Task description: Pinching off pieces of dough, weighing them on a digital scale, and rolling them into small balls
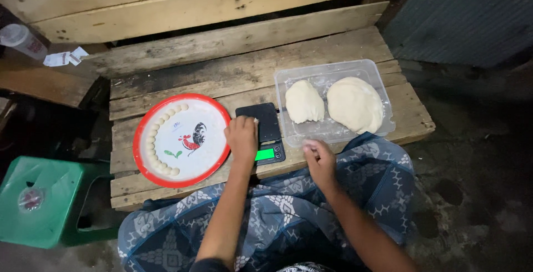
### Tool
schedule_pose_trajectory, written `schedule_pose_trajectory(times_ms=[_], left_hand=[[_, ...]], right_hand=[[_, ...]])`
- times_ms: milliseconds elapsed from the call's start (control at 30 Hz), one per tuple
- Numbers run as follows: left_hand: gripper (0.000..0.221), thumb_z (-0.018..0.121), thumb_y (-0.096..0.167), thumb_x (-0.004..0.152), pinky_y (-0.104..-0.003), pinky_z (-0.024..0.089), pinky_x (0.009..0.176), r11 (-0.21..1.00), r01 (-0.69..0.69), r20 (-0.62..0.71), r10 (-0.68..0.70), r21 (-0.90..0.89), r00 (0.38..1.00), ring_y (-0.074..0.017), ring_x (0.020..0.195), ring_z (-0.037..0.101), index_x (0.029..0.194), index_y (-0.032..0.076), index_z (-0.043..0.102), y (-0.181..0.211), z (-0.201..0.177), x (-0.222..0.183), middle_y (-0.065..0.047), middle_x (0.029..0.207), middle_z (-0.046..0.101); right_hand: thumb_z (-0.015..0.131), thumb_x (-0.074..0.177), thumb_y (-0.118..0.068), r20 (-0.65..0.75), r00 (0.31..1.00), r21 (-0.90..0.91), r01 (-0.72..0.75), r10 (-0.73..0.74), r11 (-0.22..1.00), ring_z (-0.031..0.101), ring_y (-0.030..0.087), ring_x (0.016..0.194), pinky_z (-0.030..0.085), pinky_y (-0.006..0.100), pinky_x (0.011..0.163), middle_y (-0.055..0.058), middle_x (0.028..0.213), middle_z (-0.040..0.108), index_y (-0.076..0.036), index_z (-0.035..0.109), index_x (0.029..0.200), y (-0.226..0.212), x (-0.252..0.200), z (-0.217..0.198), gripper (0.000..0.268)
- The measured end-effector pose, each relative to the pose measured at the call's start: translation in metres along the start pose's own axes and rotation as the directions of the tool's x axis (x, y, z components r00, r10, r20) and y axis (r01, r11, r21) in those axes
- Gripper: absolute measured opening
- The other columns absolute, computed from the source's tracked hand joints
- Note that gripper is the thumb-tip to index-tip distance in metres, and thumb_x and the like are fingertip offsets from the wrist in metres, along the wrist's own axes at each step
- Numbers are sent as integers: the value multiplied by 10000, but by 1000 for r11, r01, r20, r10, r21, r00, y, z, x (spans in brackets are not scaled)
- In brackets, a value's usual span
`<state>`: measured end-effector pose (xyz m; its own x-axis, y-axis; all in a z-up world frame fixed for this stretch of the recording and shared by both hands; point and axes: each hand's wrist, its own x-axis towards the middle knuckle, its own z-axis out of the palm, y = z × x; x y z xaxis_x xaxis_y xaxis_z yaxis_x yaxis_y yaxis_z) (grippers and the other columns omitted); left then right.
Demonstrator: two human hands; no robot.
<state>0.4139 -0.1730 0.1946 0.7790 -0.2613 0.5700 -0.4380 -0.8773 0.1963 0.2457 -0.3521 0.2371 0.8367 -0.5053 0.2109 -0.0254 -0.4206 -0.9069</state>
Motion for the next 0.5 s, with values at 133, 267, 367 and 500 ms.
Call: schedule_pose_trajectory(times_ms=[133,267,367,500], left_hand=[[200,784,232,854,-532,455,867,876,131,103,-93,-464,990,-427,975,622,978,89,723,56,-67,-11,-178,931,649],[316,714,195,894,-560,283,1004,826,96,227,40,-556,973,-415,1209,449,1185,100,634,113,-127,-76,-198,1216,519],[551,609,139,954,-604,24,1208,702,67,363,281,-709,889,-399,1557,189,1494,115,499,122,-171,-95,-230,1642,323],[671,263,436,1030,-519,38,1248,80,569,571,227,-818,789,-321,1598,40,1633,156,171,129,-192,-92,-150,1724,60]], right_hand=[[553,1021,-346,63,947,499,-302,314,812,543,272,1327,440,369,1037,162,1463,556,-67,418,1535,-26,-15,8,600],[527,1044,-459,371,639,772,-615,674,159,671,335,1173,525,419,986,164,1368,675,-98,621,1418,-70,-29,11,529],[426,1017,-138,251,747,682,-588,615,436,612,307,1322,411,373,1189,260,1423,633,6,576,1381,-49,-37,4,419],[443,985,-401,28,914,705,-305,405,640,535,407,1329,407,474,1152,326,1458,512,22,431,1456,-123,-53,5,633]])
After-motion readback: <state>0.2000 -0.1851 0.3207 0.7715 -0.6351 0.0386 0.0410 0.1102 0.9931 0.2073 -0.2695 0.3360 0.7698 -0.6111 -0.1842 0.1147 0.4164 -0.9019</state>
